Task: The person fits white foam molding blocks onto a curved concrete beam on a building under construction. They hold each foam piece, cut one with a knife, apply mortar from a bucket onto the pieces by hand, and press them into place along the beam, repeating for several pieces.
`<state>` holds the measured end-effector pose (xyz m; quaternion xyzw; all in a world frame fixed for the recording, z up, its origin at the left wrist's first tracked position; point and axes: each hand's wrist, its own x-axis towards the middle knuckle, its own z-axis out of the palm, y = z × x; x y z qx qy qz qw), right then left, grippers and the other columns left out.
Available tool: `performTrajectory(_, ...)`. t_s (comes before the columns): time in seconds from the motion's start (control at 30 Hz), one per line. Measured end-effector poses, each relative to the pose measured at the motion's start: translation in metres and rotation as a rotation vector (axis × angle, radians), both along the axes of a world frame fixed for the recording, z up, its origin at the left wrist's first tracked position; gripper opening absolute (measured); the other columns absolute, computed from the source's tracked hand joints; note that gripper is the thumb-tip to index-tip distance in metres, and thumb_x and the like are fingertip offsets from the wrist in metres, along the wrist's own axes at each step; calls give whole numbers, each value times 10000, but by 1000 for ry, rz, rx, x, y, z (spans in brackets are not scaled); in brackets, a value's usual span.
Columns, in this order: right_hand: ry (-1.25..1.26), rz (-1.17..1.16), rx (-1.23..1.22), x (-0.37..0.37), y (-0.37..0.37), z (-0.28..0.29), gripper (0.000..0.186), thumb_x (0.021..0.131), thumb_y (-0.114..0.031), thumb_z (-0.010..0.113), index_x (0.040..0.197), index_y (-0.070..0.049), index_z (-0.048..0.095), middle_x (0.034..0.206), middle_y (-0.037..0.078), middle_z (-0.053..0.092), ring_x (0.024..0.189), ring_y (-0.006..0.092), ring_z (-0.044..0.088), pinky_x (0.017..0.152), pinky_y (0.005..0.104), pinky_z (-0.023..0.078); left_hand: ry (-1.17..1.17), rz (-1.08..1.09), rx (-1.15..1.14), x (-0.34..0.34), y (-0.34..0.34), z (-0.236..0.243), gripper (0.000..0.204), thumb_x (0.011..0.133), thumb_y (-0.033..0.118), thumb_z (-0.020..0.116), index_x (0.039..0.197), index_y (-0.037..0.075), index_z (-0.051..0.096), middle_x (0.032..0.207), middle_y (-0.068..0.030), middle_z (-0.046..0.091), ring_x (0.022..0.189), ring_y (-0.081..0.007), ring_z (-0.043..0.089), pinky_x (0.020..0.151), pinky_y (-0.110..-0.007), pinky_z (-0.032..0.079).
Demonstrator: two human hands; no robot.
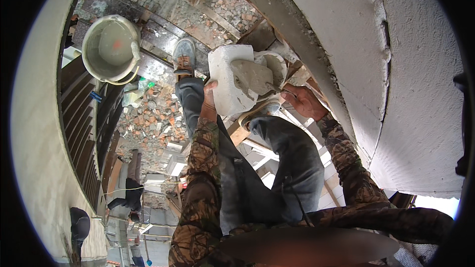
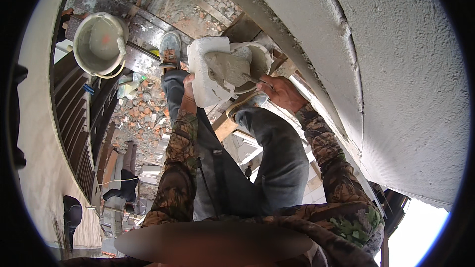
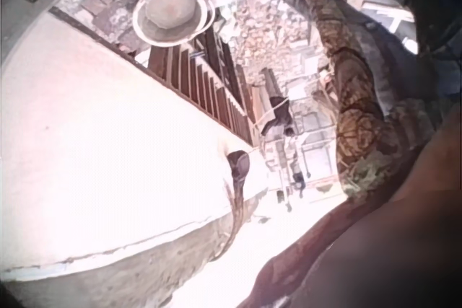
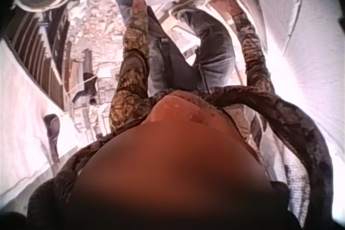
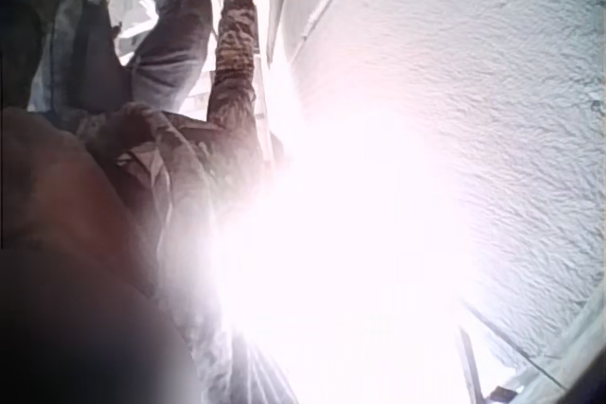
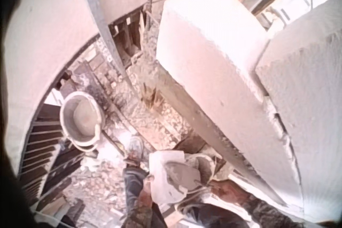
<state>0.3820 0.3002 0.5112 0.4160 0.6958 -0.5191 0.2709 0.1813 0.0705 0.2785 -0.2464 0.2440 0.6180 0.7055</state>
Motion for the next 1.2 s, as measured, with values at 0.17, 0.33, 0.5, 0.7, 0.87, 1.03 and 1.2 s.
performTrajectory(0.17, -145, -159, -528, 1, -5, 13, 434, 1060, -428, 534, 1113, -5, 616, 731, 7, 529, 628, 100, 497, 605, 284, 462, -1, 103, -63, 8, -5, -8, 649, 775, 372, 697, 1292, -8, 600, 1130, -145, 702, 953, -307, 697, 864, -434, 575)
performTrajectory(0.33, -28, 100, -238, 1, -1, 30, 476, 1058, -465, 506, 874, -29, 550, 650, 41, 485, 596, 127, 512, 601, 326, 468, 60, 48, -136, 7, -4, -8, 603, 770, 381, 698, 1232, -3, 636, 1062, -118, 715, 894, -272, 700, 816, -407, 578)
performTrajectory(0.5, -94, -273, -480, -8, 10, 15, 471, 1068, -525, 442, 897, -96, 532, 654, -29, 439, 554, 77, 447, 530, 260, 419, -43, -70, -102, 5, 4, -6, 620, 763, 348, 684, 1275, 6, 616, 1102, -113, 710, 917, -285, 696, 837, -407, 576)
performTrajectory(0.7, -173, -174, -587, -10, 7, 22, 495, 1072, -528, 432, 978, -67, 584, 667, -29, 449, 577, 75, 473, 541, 267, 423, 46, 54, -102, -4, 1, -4, 630, 772, 335, 671, 1307, 9, 606, 1152, -134, 703, 1015, -304, 685, 916, -428, 552)
performTrajectory(0.87, -173, -299, -327, -24, 28, -21, 556, 1016, -577, 525, 1037, -26, 596, 738, 13, 521, 654, 94, 550, 553, 272, 481, 14, 52, -38, 5, -7, -12, 433, 820, 351, 699, 1130, 53, 648, 1018, -60, 675, 903, -235, 642, 846, -389, 528)
performTrajectory(1.03, -83, -173, -660, 12, -5, -12, 490, 1052, -544, 470, 939, -75, 556, 633, -45, 413, 515, 67, 438, 485, 271, 394, 74, 160, -143, 6, -5, -16, 515, 828, 363, 680, 1232, 46, 637, 1105, -80, 693, 977, -260, 662, 886, -407, 533)
performTrajectory(1.2, -243, -259, -170, 71, -35, 0, 395, 1027, -420, 549, 931, -43, 617, 650, 30, 516, 541, 150, 532, 524, 321, 484, 92, 188, -184, -16, -7, -11, 637, 814, 388, 691, 1337, 37, 591, 1202, -107, 685, 1060, -302, 660, 957, -428, 525)
